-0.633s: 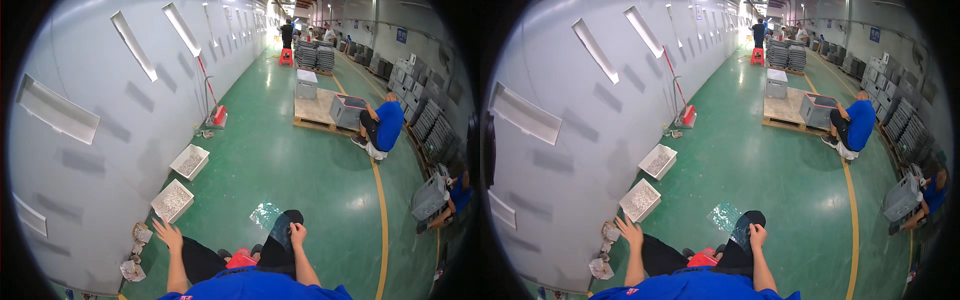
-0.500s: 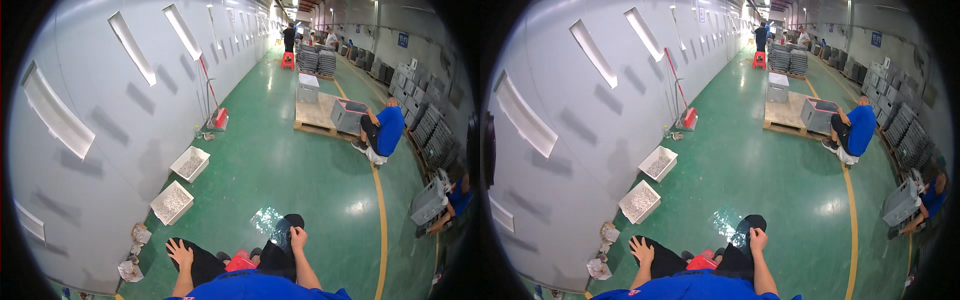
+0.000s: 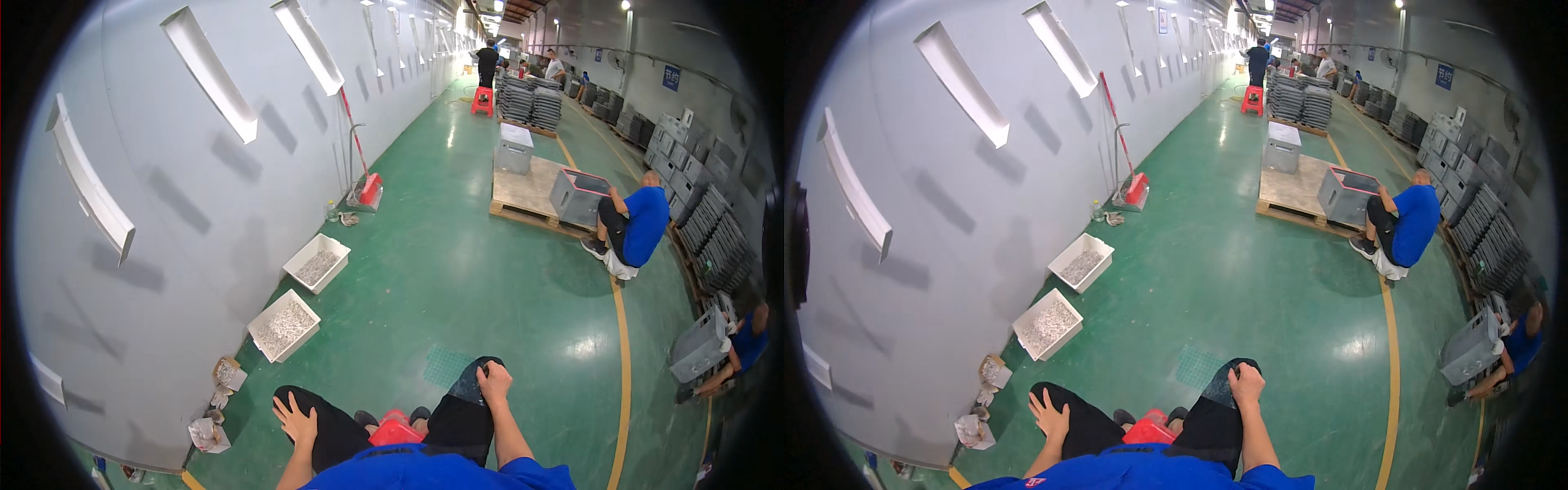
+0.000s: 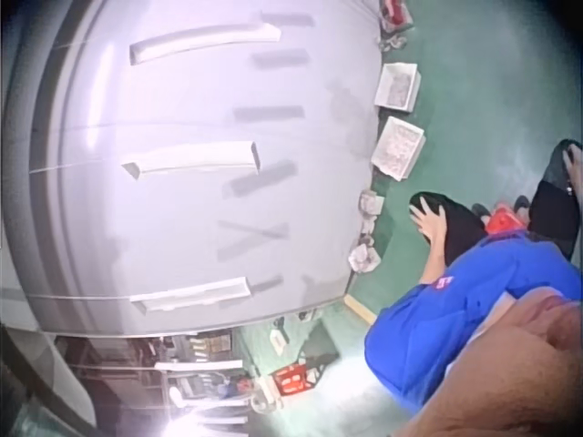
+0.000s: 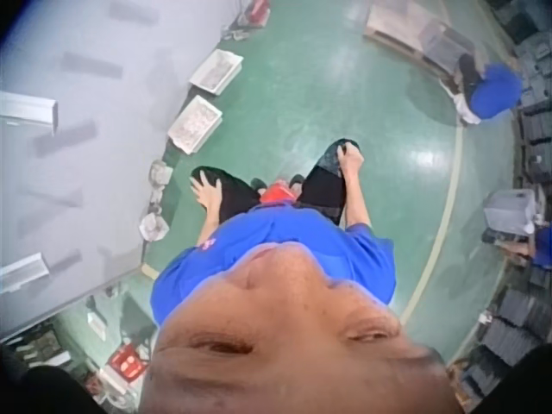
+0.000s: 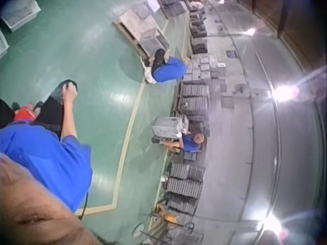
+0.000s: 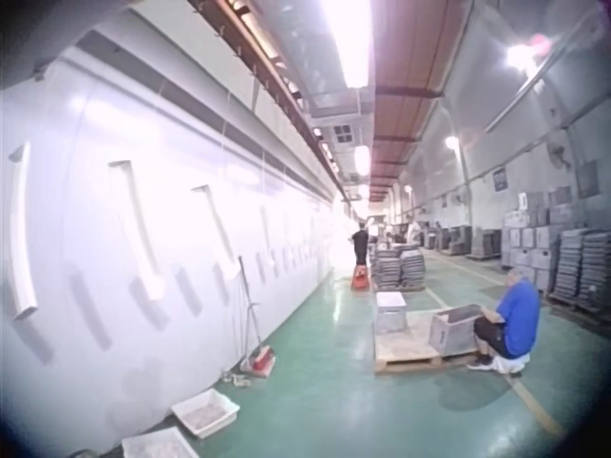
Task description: The recorder is inspecting plastic fabrication parts and adjusting their work belt while in a factory setting.
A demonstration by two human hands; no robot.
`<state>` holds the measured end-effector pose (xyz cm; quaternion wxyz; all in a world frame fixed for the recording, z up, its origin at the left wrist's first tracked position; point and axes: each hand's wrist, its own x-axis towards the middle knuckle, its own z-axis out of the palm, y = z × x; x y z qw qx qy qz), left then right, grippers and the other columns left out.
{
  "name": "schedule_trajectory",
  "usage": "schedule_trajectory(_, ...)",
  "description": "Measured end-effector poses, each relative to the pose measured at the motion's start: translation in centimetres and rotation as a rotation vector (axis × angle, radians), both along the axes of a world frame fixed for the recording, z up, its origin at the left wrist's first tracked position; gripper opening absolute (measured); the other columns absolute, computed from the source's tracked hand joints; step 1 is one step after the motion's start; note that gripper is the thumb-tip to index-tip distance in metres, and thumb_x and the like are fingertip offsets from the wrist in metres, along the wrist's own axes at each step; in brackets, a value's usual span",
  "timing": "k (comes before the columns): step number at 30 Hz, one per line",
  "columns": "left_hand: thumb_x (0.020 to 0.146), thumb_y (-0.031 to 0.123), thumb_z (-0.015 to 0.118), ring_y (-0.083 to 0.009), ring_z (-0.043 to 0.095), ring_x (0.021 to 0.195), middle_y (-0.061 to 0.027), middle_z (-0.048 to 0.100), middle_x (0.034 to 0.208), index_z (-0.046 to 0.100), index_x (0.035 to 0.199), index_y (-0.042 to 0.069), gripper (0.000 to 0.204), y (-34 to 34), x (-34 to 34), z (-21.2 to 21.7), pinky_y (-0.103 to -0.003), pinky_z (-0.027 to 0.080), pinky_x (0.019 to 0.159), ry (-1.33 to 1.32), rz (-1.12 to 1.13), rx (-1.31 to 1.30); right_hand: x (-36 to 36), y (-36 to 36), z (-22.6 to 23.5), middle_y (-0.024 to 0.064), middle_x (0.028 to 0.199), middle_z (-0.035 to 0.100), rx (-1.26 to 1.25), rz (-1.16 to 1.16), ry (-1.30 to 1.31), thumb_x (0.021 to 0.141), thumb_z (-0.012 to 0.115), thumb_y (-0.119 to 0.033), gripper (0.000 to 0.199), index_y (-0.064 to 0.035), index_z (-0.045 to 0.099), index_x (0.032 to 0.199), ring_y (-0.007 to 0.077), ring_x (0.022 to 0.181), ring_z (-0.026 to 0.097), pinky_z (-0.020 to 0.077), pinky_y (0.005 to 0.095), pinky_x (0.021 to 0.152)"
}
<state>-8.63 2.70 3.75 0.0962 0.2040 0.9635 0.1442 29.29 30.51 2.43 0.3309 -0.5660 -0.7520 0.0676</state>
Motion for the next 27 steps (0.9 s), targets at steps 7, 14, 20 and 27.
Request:
schedule_trajectory(7, 0.076, 0.030, 0.067, -0.0416, 0.017, 0.134, -0.0162, 0.004, 0.150, 0.025, 0.142, 0.021, 0.078, 0.2, 0.0, -0.4, -0.057, 0.039, 0.092, 0.076, 0.006, -0.070, -1.4, 0.6, -0.6, 0.0103, 0.104, 0.054, -0.124, -0.105, -0.110, 0.065, 0.071, -0.025, 0.033, -0.0085, 0.061, 0.091, 0.0288, 0.104, 0.047, 0.0377, 0.0430, 0.083)
schedule_trajectory(14, 0.076, 0.029, 0.065, -0.0403, 0.017, 0.134, -0.0162, 0.007, 0.149, 0.030, 0.139, 0.018, 0.073, 0.0, -0.6, -1.0, -0.058, 0.036, 0.095, 0.087, 0.014, -0.072, -3.8, -0.3, -0.5, 0.0203, 0.144, 0.024, -0.563, -0.303, -0.127, 0.066, 0.074, -0.035, 0.089, -0.0088, 0.028, 0.137, 0.0370, 0.132, 0.025, 0.0309, 0.0563, 0.098)
schedule_trajectory(20, 0.076, 0.034, 0.061, -0.0407, 0.017, 0.134, -0.0156, 0.009, 0.149, 0.033, 0.138, 0.020, 0.069, 0.6, -1.1, -0.2, -0.058, 0.035, 0.096, 0.051, 0.047, -0.042, -3.4, -3.6, 0.4, 0.0233, 0.146, 0.016, -0.586, -0.328, -0.217, 0.056, 0.082, -0.034, 0.108, -0.0145, 0.019, 0.142, 0.0406, 0.131, 0.025, 0.0352, 0.0591, 0.094)
schedule_trajectory(27, 0.077, 0.035, 0.059, -0.0415, 0.020, 0.133, -0.0170, 0.013, 0.148, 0.035, 0.136, 0.019, 0.066, 0.2, -1.5, -0.9, -0.054, 0.035, 0.096, 0.091, 0.065, -0.065, -4.0, -2.8, 0.5, 0.0225, 0.143, 0.022, -0.568, -0.376, -0.221, 0.052, 0.083, -0.032, 0.109, -0.0151, 0.022, 0.140, 0.0384, 0.126, 0.031, 0.0352, 0.0554, 0.095)
